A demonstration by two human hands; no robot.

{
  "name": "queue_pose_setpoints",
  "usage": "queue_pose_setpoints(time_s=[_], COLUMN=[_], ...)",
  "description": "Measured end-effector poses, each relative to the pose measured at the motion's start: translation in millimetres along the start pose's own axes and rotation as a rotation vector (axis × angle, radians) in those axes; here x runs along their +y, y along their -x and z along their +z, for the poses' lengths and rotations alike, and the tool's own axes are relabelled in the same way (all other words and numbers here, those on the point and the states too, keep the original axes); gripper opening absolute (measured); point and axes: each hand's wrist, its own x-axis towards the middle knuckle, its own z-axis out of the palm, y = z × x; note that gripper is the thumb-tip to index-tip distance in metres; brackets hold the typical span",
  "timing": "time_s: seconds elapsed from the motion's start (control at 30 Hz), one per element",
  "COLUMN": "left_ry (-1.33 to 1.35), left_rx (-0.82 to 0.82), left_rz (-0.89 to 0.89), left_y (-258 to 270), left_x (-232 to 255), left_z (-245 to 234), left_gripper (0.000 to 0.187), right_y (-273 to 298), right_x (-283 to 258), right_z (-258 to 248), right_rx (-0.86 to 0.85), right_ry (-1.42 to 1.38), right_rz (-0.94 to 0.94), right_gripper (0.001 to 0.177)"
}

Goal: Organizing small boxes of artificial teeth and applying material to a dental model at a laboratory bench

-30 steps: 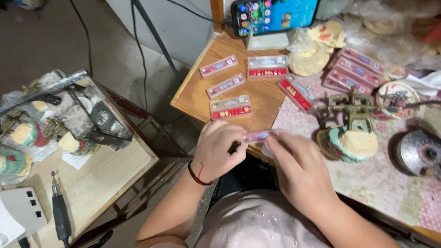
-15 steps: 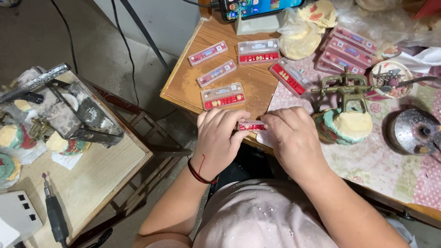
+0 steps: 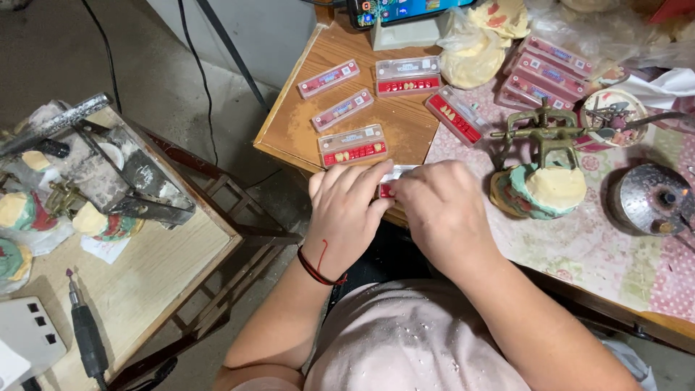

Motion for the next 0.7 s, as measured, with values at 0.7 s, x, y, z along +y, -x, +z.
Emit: queue_pose_setpoints(time_s=[0.7], left_ry=[0.034], left_rx=[-0.03], left_rz=[-0.015], left_y=[-1.4], left_x=[0.9], left_z=[-5.1], left_gripper=[0.051], right_y=[-15.9], right_x=[11.5], right_z=[-12.3], right_rx=[-0.384], right_ry=[-0.168], right_rz=[0.099], right_gripper=[0.023])
